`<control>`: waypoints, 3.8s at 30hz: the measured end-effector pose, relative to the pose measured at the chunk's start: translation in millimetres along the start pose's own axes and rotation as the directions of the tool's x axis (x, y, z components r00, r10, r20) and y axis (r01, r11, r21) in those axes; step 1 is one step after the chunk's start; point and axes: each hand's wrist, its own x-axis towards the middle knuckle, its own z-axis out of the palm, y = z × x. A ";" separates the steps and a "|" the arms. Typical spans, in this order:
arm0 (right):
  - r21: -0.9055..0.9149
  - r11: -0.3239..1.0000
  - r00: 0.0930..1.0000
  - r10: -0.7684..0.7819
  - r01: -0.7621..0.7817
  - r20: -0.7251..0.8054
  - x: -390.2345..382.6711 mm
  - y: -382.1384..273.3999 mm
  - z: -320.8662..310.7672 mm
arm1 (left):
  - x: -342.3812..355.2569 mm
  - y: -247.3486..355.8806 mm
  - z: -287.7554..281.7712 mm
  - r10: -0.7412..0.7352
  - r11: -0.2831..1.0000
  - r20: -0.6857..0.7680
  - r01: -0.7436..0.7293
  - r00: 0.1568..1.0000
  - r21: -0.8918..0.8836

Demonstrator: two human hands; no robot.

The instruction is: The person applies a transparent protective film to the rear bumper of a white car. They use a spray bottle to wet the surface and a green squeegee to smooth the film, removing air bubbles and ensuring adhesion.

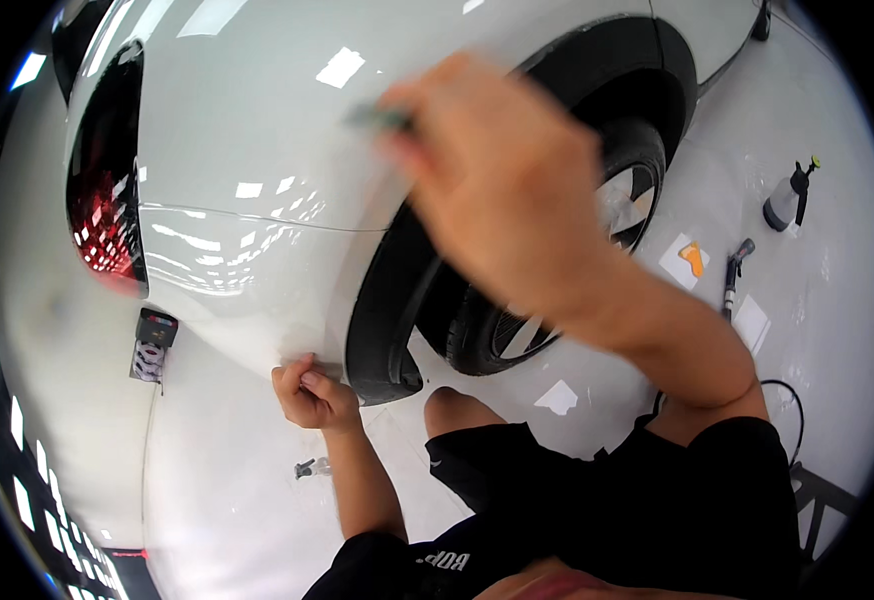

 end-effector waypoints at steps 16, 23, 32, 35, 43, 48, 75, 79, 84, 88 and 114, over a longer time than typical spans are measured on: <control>0.253 0.967 0.999 -0.015 0.006 0.035 -10.7 -47.2 11.8 | 3.9 1.6 -13.7 -0.090 0.992 0.024 0.092 0.996 -0.085; -0.346 0.934 0.991 0.053 -0.094 -0.124 67.4 17.8 -7.8 | -0.1 -4.2 -0.2 -0.118 0.991 -0.080 0.112 0.990 -0.076; 0.466 0.885 0.928 -0.163 -0.013 0.335 -26.7 -91.8 8.1 | -4.8 -13.2 -7.3 -0.144 0.981 -0.057 0.135 0.988 -0.138; 0.615 0.773 0.948 -0.062 -0.153 0.313 -42.0 -93.5 4.9 | 8.7 27.4 6.0 -0.165 0.840 0.082 0.184 0.983 -0.511; 0.204 0.968 0.979 -0.169 0.145 0.110 -28.8 -90.5 -2.4 | 62.2 126.3 19.8 -0.251 0.785 0.336 0.394 0.908 -0.478; 0.247 0.963 0.981 -0.141 0.105 0.135 -2.2 -51.6 -18.4 | 73.5 99.5 16.0 0.059 0.931 0.255 0.039 0.965 -0.362; -0.394 0.769 0.860 -0.488 0.503 0.147 43.3 -98.6 79.4 | 47.7 26.0 3.3 -0.171 0.982 -0.116 0.159 0.978 -0.102; -0.148 0.799 0.791 -0.515 0.582 0.330 21.1 -124.1 67.8 | 58.3 28.3 -2.9 -0.241 0.968 -0.105 0.230 0.965 -0.103; 0.011 0.918 0.893 -0.389 0.397 0.226 45.8 -80.4 34.8 | 49.3 14.4 3.1 -0.129 0.991 -0.084 0.128 0.988 -0.026; 0.011 0.947 0.922 -0.314 0.320 0.227 63.0 -36.1 25.7 | 43.6 4.9 0.2 -0.061 0.997 -0.133 0.067 0.989 0.044; -0.130 0.990 0.989 0.025 -0.045 -0.148 102.2 193.1 -60.1 | 43.2 1.4 9.0 -0.067 0.998 -0.080 0.066 0.995 -0.012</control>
